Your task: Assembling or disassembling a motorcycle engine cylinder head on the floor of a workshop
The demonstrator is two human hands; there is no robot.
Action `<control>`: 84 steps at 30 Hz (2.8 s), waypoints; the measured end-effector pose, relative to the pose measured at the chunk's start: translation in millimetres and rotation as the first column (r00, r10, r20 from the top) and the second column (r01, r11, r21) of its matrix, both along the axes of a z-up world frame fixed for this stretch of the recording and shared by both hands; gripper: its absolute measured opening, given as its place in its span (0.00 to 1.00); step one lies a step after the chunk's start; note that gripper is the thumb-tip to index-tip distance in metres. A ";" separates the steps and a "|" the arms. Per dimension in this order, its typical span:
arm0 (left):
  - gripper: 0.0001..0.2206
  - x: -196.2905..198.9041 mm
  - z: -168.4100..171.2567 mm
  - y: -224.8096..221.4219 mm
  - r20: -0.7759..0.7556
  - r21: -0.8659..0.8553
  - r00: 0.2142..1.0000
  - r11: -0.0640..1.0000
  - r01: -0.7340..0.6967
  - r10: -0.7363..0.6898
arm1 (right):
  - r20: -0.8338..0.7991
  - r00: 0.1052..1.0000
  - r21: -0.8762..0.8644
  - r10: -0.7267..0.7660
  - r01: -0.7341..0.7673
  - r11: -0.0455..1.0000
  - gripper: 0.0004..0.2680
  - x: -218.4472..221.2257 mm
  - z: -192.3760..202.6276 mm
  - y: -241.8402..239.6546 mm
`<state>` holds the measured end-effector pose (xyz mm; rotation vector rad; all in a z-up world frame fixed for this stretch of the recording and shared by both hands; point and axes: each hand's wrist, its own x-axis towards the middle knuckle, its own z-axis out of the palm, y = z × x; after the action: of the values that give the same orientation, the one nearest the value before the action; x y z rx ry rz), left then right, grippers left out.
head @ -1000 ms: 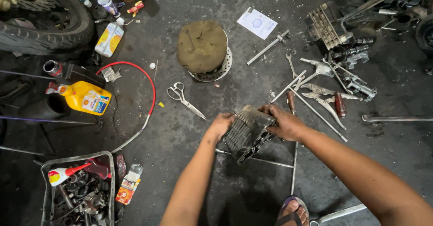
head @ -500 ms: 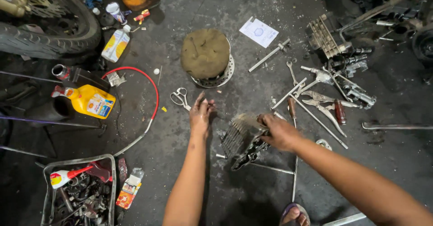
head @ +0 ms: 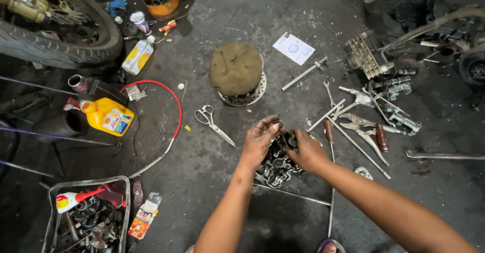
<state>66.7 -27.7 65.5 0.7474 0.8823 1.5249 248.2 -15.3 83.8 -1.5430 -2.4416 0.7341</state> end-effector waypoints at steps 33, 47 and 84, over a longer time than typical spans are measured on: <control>0.18 -29.7 40.5 7.0 -0.920 0.055 0.365 0.875 0.481 -0.143 | 0.173 0.976 -0.347 -0.135 0.188 0.919 0.15 114.6 -16.7 -35.5; 0.21 -83.1 -4.6 -6.7 -0.743 -0.006 0.666 0.996 0.084 -0.061 | 0.522 0.812 -0.161 0.261 -0.207 0.965 0.08 93.2 -79.8 30.4; 0.23 -99.5 -24.1 2.0 -0.575 -0.094 0.818 0.992 -0.085 0.016 | 0.635 0.753 -0.271 0.170 0.011 0.963 0.19 38.8 -22.0 52.6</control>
<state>-32.8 -25.6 41.4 1.1349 1.4372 1.2879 287.1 37.3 61.8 -2.0978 -3.0166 0.6115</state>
